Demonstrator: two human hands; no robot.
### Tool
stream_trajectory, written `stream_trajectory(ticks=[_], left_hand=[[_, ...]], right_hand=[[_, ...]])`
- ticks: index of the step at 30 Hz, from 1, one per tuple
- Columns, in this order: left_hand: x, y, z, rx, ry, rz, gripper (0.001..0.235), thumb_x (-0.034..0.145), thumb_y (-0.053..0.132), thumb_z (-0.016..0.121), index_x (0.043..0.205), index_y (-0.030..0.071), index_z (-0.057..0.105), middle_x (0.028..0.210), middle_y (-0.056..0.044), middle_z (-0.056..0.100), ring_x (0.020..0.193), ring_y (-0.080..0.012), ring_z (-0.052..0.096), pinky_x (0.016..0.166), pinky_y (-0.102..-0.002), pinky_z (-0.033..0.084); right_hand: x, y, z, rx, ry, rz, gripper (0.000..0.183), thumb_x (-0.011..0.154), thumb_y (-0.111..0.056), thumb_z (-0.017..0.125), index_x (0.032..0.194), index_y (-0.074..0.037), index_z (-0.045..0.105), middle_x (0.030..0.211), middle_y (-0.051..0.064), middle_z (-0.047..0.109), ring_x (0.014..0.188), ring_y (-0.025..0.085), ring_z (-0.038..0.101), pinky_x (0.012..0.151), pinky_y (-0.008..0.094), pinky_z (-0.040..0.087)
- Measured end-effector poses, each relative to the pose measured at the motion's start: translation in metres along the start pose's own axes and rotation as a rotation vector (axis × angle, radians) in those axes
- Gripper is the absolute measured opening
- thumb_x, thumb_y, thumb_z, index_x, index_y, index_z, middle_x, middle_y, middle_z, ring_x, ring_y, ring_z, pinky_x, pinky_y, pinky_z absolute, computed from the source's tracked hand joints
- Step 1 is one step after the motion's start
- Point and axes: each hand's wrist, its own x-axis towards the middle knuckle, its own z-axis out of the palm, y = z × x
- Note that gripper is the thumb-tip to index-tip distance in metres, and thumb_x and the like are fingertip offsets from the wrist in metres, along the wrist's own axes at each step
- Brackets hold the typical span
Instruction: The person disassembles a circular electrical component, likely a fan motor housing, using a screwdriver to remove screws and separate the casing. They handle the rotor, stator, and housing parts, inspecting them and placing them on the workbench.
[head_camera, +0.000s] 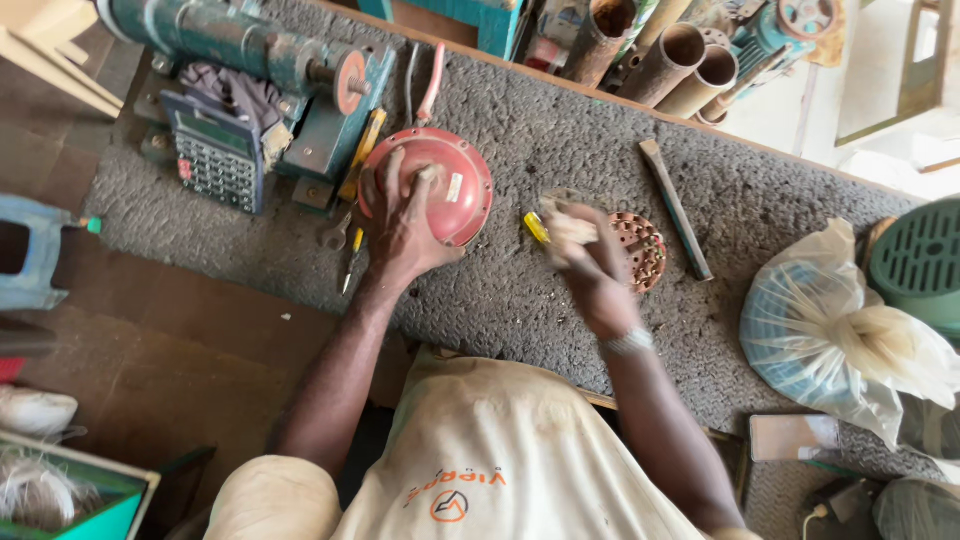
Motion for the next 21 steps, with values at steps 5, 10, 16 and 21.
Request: stream_trajectory(ticks=[5, 10, 16, 21], left_hand=[[0.005, -0.002, -0.009, -0.119, 0.165, 0.076, 0.113, 0.036, 0.032, 0.101, 0.135, 0.02, 0.048, 0.149, -0.016, 0.036, 0.141, -0.0442, 0.033, 0.108, -0.067, 0.037], [0.01, -0.023, -0.04, -0.456, 0.302, 0.066, 0.109, 0.059, 0.042, 0.099, 0.147, 0.022, 0.039, 0.143, -0.014, 0.039, 0.134, -0.0312, 0.043, 0.107, -0.053, 0.05], [-0.001, -0.037, -0.076, -0.948, 0.202, 0.042, 0.115, 0.068, 0.053, 0.094, 0.155, 0.023, 0.025, 0.153, -0.015, 0.036, 0.142, -0.0338, 0.048, 0.116, -0.054, 0.051], [-0.008, -0.029, -0.07, -0.348, 0.294, 0.1, 0.111, 0.061, 0.043, 0.097, 0.15, 0.027, 0.033, 0.151, -0.016, 0.032, 0.142, -0.035, 0.037, 0.109, -0.058, 0.049]], right_hand=[[0.05, 0.046, 0.01, 0.294, -0.038, 0.097, 0.041, 0.101, -0.012, 0.06, 0.141, -0.01, 0.048, 0.128, 0.008, 0.063, 0.122, 0.024, 0.063, 0.1, 0.041, 0.053], [0.057, 0.043, 0.009, -0.016, 0.021, 0.115, 0.044, 0.105, -0.018, 0.066, 0.144, -0.007, 0.051, 0.121, 0.009, 0.066, 0.096, 0.018, 0.065, 0.073, 0.031, 0.051], [0.081, 0.047, 0.066, -0.616, -0.04, 0.207, 0.043, 0.094, -0.014, 0.07, 0.134, -0.006, 0.057, 0.123, 0.013, 0.071, 0.088, 0.016, 0.072, 0.063, 0.029, 0.059], [0.092, 0.035, 0.071, -0.905, -0.047, -0.105, 0.049, 0.092, -0.01, 0.071, 0.138, -0.005, 0.055, 0.141, 0.017, 0.059, 0.088, 0.017, 0.074, 0.072, 0.027, 0.065]])
